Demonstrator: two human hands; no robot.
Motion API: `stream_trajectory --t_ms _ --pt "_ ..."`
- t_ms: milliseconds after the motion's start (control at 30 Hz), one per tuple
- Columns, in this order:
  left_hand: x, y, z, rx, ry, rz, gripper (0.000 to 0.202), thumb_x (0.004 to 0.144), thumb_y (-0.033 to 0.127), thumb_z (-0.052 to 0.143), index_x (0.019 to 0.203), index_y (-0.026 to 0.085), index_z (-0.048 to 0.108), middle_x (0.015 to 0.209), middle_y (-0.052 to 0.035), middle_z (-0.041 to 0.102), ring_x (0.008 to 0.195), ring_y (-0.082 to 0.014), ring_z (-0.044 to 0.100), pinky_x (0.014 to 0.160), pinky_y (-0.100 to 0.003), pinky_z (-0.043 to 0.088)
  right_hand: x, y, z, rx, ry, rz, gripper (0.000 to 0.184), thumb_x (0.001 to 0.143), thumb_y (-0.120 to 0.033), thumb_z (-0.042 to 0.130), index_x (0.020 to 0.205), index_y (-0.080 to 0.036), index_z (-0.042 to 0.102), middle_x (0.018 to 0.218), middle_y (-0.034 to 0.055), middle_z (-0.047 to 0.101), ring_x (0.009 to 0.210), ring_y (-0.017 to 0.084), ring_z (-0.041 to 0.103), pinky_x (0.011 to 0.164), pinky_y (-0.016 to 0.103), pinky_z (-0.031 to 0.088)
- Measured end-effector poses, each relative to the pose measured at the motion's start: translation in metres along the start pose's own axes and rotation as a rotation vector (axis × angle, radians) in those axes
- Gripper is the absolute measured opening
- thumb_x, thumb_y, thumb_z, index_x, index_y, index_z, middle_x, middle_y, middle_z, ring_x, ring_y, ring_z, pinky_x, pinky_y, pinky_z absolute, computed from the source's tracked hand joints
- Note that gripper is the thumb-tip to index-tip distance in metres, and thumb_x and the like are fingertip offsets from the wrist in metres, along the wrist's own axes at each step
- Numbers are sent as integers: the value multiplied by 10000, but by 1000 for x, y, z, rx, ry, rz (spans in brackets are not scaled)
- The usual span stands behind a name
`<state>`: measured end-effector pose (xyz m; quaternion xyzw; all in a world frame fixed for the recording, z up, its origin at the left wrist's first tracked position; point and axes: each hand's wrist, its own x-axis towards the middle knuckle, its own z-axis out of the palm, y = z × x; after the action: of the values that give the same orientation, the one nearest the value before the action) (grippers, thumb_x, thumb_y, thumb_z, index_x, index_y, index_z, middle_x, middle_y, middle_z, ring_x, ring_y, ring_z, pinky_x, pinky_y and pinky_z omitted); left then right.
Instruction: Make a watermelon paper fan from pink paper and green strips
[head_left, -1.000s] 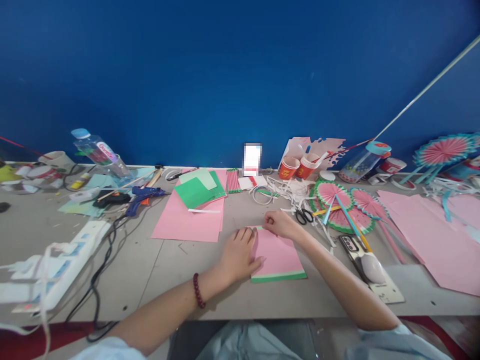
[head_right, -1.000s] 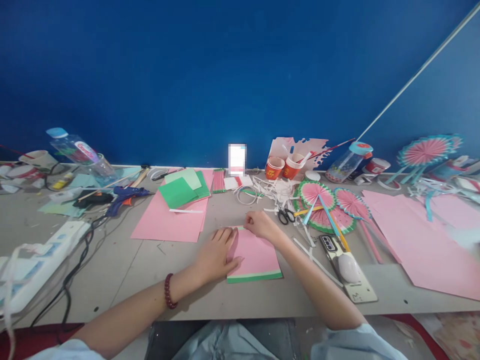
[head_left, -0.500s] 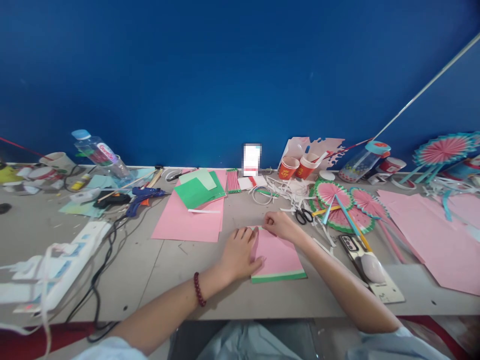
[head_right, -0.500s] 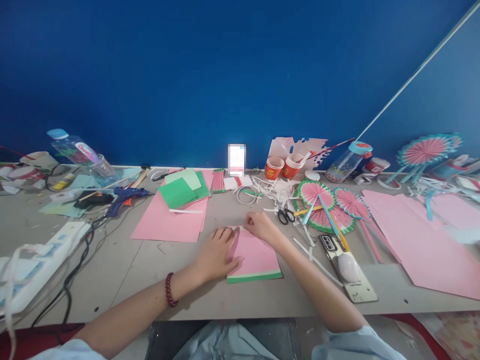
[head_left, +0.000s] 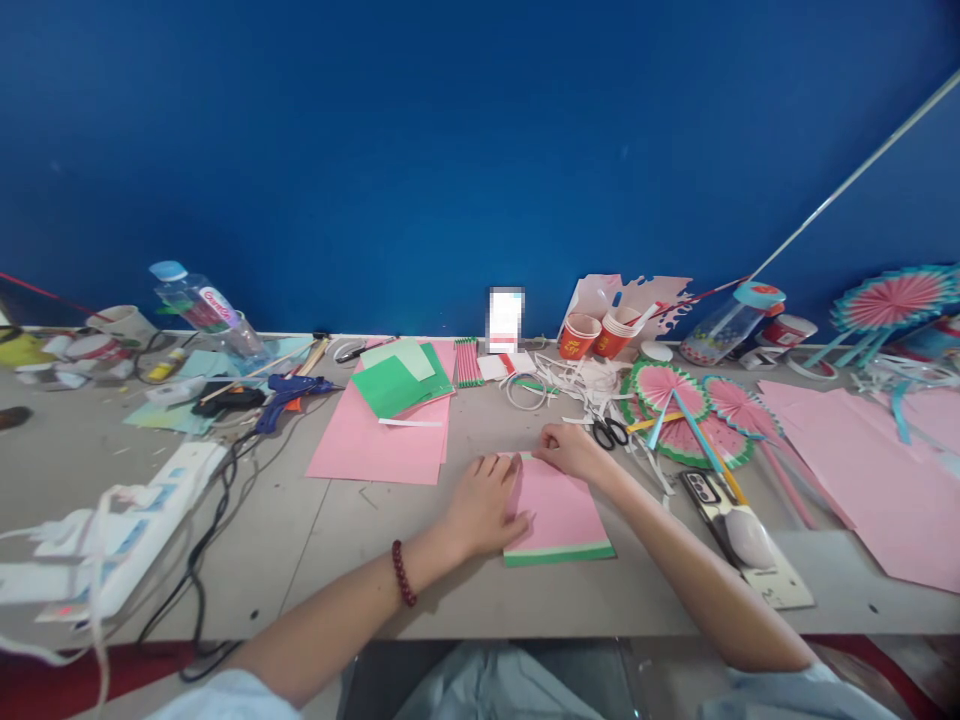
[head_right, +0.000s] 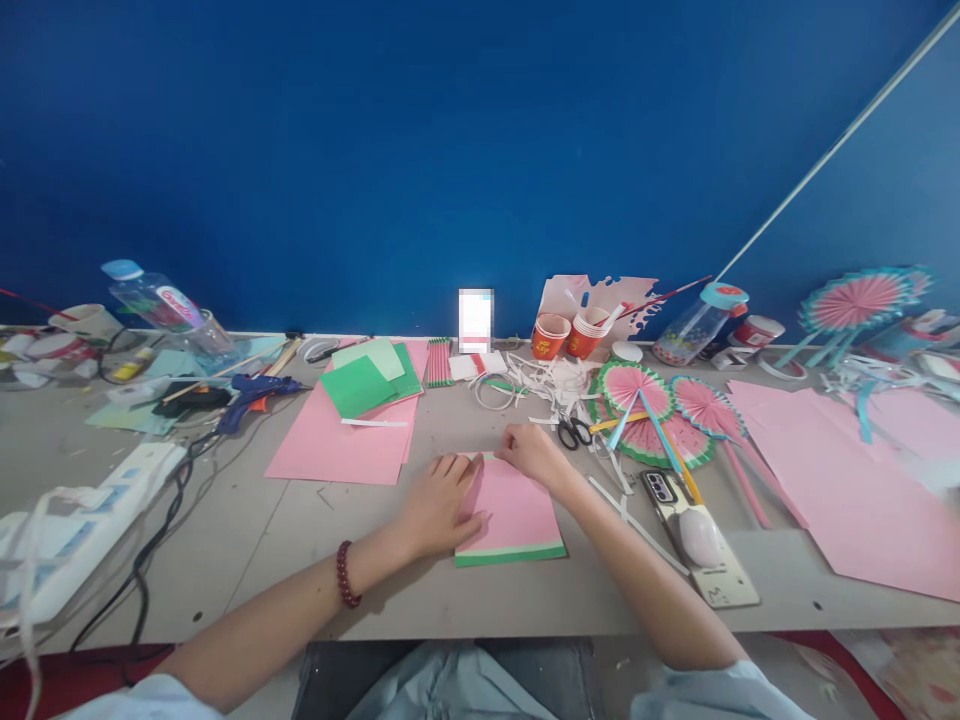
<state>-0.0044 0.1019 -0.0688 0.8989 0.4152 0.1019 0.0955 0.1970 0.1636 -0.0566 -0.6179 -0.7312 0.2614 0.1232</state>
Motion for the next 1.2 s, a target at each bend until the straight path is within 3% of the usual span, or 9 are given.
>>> stream_trajectory --t_ms 200,700,1200 --pt "1 -1 2 17 21 7 660 843 528 490 1354 122 395 1137 -115 540 1054 -272 453 908 -405 365 -1 16 2 86 22 -23 116 702 -220 624 614 -180 559 503 -43 535 510 112 501 515 210 309" --pt "0 0 4 84 24 14 614 846 486 507 1330 115 431 1157 -128 552 1064 -278 456 896 -400 357 -2 13 -3 53 18 -8 18 695 -174 600 679 -177 592 554 -34 575 546 115 516 536 211 315" --pt "0 0 4 93 6 10 652 858 506 482 1363 102 401 1161 -131 553 1067 -277 451 901 -401 355 -5 21 -7 -174 -2 87 101 768 -281 633 765 -183 608 689 12 620 644 143 541 560 218 282"
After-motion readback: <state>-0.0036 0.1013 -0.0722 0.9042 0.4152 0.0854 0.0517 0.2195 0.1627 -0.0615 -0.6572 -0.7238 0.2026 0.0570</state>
